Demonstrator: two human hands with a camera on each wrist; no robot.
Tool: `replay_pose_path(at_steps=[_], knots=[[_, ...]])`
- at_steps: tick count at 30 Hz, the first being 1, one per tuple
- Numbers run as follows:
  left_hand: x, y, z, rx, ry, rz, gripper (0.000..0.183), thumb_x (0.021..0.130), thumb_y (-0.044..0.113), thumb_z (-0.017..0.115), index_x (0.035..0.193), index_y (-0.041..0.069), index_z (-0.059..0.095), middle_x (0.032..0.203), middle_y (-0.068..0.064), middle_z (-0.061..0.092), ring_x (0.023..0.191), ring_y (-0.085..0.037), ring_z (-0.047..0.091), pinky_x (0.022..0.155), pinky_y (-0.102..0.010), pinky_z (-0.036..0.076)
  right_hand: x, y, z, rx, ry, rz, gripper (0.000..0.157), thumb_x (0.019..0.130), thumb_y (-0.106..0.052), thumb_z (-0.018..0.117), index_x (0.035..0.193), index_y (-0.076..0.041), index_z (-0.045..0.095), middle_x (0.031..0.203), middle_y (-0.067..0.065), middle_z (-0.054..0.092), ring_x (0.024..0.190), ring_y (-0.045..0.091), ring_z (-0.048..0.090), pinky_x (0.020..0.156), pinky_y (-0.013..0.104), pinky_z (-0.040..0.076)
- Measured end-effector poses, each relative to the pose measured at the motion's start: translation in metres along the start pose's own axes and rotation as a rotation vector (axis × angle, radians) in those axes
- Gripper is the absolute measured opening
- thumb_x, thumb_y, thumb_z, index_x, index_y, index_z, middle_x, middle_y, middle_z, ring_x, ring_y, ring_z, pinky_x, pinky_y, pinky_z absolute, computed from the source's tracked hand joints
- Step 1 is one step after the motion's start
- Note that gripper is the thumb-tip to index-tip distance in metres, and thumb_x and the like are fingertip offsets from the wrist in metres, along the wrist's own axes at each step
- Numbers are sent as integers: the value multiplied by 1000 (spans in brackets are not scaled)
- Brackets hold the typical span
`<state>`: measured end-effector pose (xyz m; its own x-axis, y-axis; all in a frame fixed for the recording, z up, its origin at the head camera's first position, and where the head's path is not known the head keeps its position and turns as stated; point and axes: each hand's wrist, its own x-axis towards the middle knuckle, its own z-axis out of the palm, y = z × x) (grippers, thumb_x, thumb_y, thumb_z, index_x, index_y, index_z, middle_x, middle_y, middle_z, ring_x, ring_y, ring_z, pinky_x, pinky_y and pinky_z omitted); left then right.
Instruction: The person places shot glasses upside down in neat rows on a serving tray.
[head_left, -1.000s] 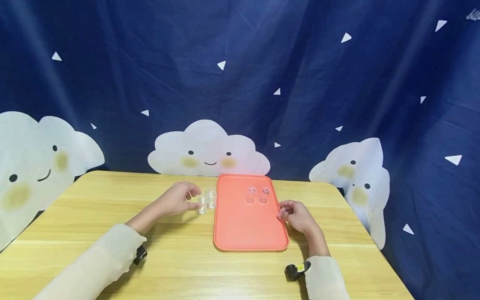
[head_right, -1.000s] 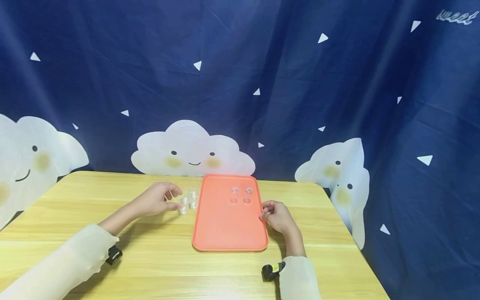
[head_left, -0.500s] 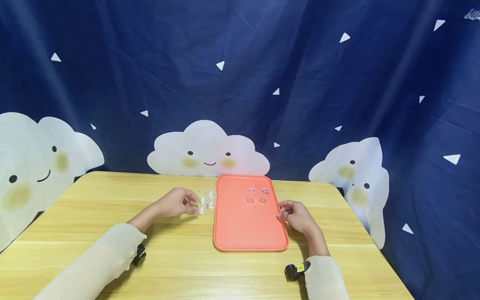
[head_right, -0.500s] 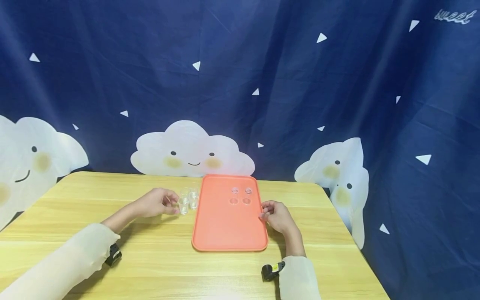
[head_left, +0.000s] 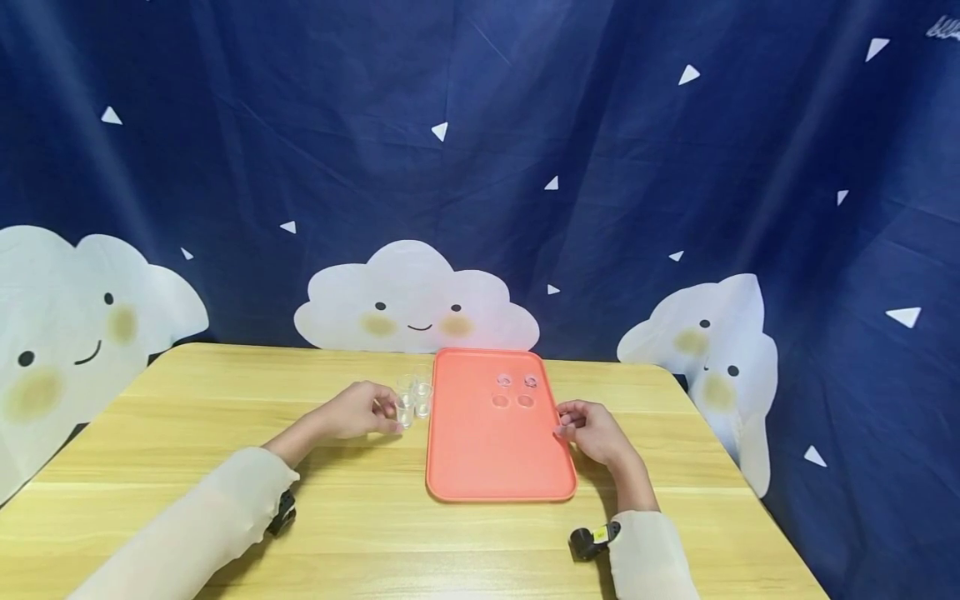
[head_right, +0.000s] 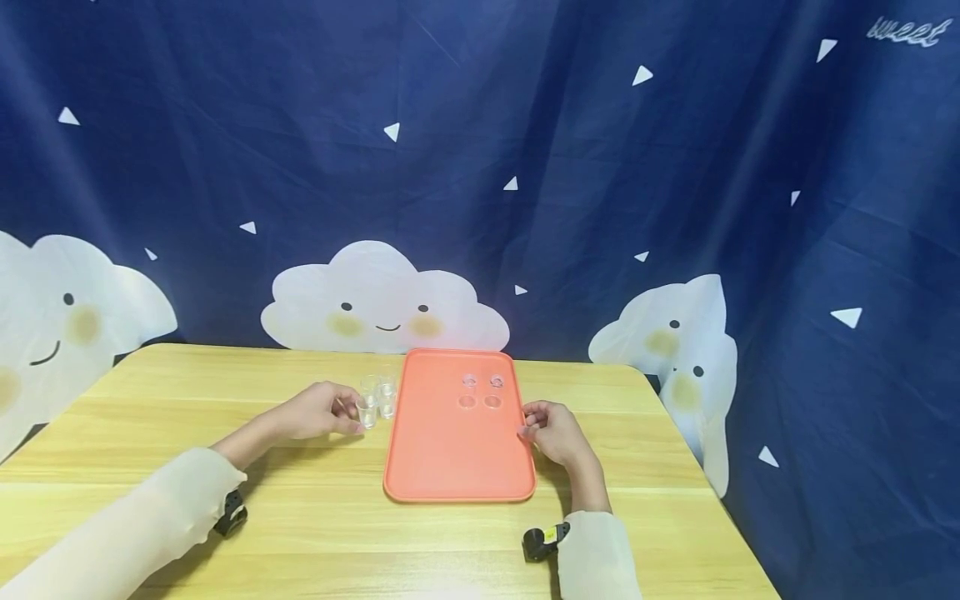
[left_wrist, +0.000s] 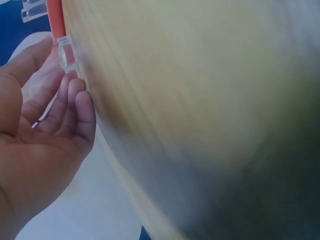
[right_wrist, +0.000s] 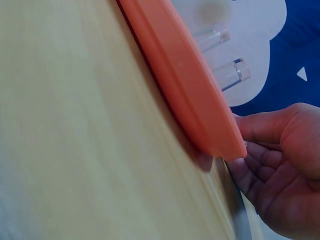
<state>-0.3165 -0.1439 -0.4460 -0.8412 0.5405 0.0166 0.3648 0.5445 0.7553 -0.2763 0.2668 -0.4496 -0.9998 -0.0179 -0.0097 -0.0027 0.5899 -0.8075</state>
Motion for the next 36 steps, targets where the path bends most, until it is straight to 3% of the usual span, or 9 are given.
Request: replay_pose_path(at_steps=[12,22,32,36], knots=[[2,5,2,13,-31,23,32,77,24,78,103,9,67,84,1,63,79,-15,59,69,-30,51,0,-1,0,-6,4,-5,31,83,1,67,114,1,61,89,8,61,79,20,55,68,29,48],[1,10,4,-2,-76,49,33,82,23,74,109,5,66,86,-1,65,83,-18,61,65,-31,53,0,-1,0,11,3,-8,31,83,1,67,113,1,61,88,7,61,79,20,56,68,29,49],[3,11,1,67,-68,93,15,83,26,73,92,15,68,82,5,64,82,-14,60,78,-34,49,1,1,1,14,6,6,31,83,1,67,113,0,62,89,7,61,79,20,55,69,29,49],[2,15,-5,78,-63,106,12,82,26,73,88,17,68,81,6,65,82,-14,61,77,-32,50,1,1,0,19,7,5,30,82,2,67,112,0,62,88,7,61,78,20,55,69,29,49]])
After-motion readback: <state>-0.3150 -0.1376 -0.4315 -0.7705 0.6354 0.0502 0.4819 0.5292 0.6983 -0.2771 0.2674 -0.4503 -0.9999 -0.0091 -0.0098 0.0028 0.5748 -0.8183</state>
